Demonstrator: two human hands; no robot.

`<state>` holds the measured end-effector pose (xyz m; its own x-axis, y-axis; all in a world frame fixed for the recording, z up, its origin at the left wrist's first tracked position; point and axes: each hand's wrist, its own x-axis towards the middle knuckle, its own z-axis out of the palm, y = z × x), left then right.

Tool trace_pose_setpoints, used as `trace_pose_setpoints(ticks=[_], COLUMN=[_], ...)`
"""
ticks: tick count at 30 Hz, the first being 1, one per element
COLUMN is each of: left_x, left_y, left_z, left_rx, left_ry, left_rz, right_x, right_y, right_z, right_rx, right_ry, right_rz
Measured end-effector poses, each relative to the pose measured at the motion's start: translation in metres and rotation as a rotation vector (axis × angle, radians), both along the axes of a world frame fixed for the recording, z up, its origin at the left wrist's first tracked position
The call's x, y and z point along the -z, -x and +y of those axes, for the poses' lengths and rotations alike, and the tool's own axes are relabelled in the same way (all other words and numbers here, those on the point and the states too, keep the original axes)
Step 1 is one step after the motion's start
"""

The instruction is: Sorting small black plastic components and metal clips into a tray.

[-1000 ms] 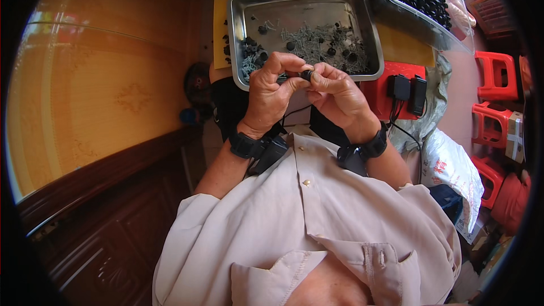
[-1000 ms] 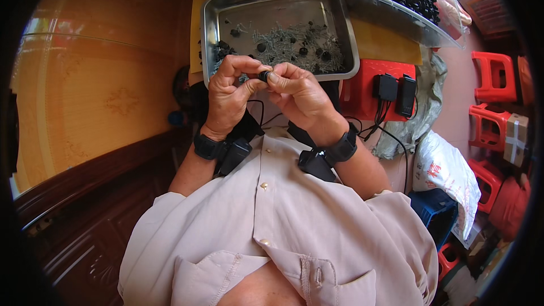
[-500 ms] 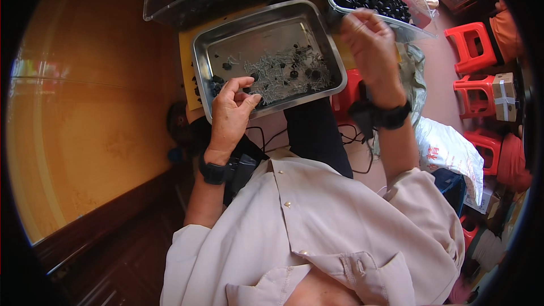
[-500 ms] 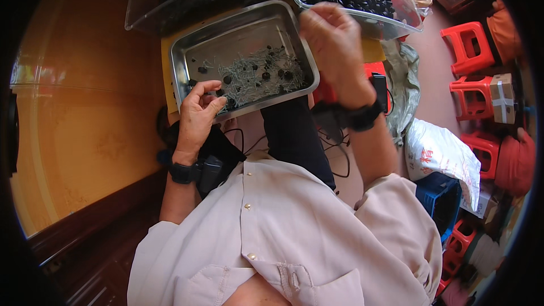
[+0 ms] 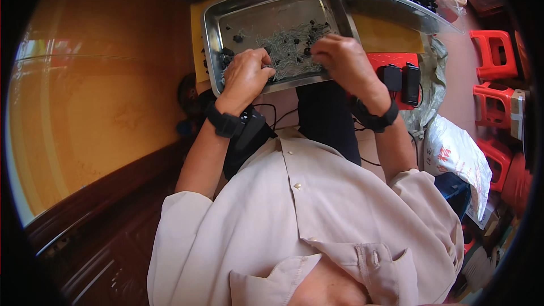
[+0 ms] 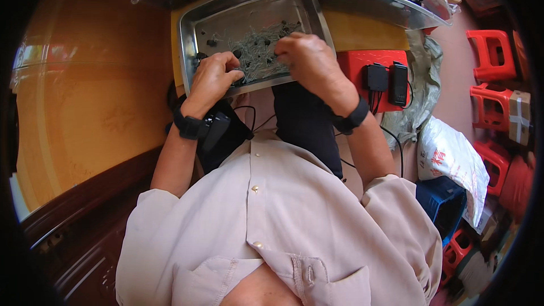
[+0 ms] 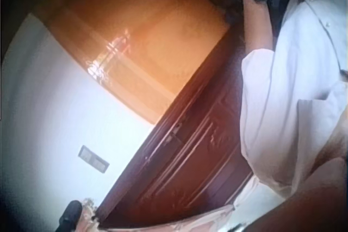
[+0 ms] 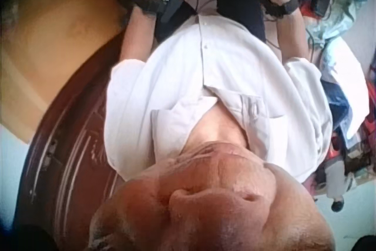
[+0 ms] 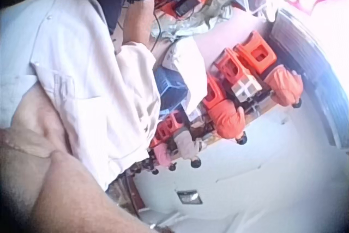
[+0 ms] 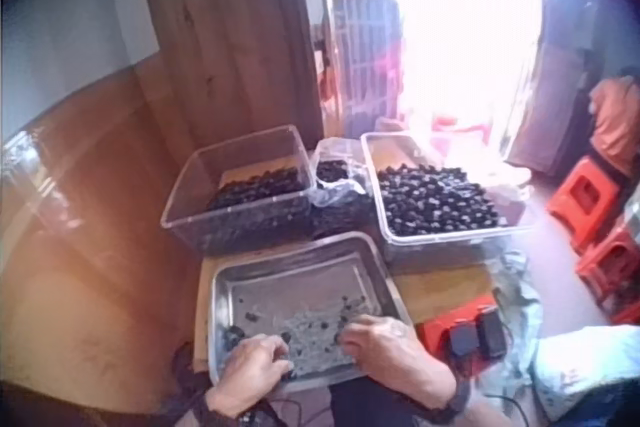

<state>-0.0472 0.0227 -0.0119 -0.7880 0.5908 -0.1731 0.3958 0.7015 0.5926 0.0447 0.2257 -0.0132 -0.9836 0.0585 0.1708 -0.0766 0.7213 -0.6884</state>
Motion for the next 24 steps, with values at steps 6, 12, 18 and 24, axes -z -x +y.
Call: trace_pose_setpoints(ticks=[6,12,18,24], left_x=[0.008,0.018,-0.001,0.008], left_y=[-0.002,0.024,0.015,0.005], left_z=[0.003,-0.018,-0.029,-0.024], left_rx=[0.045,-0.117,0.009,0.066], left_ry=[0.216,-0.178,0.034,0.124], left_rz=[0.131,-0.179,-0.061,0.142], right_x=[0.015,0.021,0.014,0.017], right_y=[0.024,0.034,0.030,0.036], right_z=[-0.031,-0.030,-0.027,-0.035], right_rx=[-0.105,-0.099,-0.069,-0.110], right_ry=[-0.306,-0.417,-0.283,-0.404], right_rz=[-0.221,-0.213,-0.167,-0.204])
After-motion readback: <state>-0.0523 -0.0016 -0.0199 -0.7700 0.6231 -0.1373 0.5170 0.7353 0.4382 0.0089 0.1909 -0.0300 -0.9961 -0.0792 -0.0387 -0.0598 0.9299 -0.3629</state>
